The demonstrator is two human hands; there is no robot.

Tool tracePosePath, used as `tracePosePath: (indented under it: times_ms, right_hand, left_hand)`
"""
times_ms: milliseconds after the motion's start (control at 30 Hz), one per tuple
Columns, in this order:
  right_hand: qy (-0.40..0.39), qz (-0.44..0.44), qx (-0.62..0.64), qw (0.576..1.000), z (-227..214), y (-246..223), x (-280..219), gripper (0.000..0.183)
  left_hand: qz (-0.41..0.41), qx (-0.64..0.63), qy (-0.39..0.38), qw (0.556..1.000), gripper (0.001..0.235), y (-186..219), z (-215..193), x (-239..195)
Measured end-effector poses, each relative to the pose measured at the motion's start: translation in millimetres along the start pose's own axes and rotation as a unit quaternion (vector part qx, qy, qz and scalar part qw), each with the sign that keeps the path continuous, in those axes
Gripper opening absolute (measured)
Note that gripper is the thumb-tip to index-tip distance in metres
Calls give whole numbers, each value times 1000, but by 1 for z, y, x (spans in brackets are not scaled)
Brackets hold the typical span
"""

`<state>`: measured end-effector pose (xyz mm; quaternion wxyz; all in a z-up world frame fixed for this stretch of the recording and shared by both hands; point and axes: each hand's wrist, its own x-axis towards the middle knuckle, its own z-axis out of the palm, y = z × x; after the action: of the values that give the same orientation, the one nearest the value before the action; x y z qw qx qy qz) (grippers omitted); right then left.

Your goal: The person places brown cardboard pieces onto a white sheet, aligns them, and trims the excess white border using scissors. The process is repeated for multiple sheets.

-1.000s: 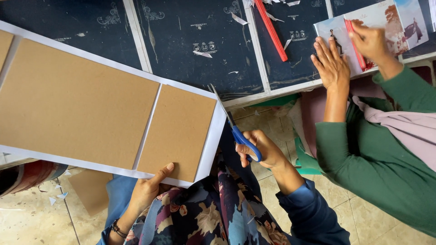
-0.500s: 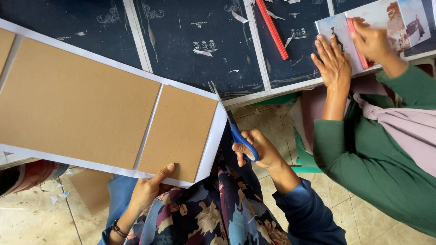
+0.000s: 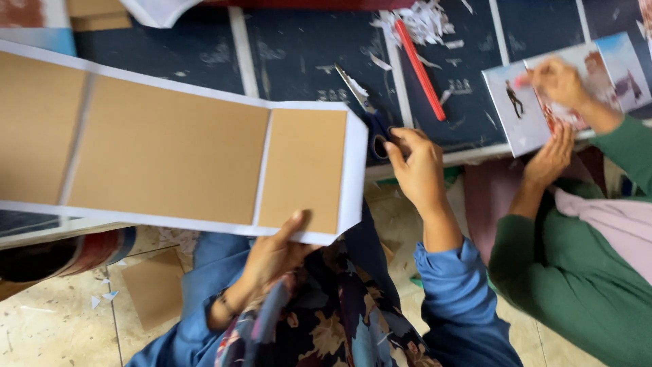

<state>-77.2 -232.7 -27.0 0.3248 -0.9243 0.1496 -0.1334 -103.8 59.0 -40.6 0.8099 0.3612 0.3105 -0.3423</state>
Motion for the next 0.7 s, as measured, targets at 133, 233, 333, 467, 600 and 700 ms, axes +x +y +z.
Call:
tracePosePath:
  times_ms: [133,233,333,467,600,700]
  right_hand:
    - [38,-81,245,965,14,-41,-35,55]
    - [25,94,366,925,62,-21,-84,67]
    - [72,159,381,908,88,-5,-105,32]
    - [129,148,528,826,61,-36,-93,38]
    - [203,238,527,790,49,-2,-90,33]
    - [88,175,579,791,60,11,-97,64]
  left_hand:
    - [12,-60,-100,993,40,12,48,1]
    - [26,-41,-120,992,39,-12,56,22]
    - [-5,8,-151,988,45,-54,22,62]
    - [23,10,-267,963,23,-21,-59,48]
    - [221,-84,-168,957,20,57,-154,17]
    - [342,-6,54,938,49,120,-186,-13]
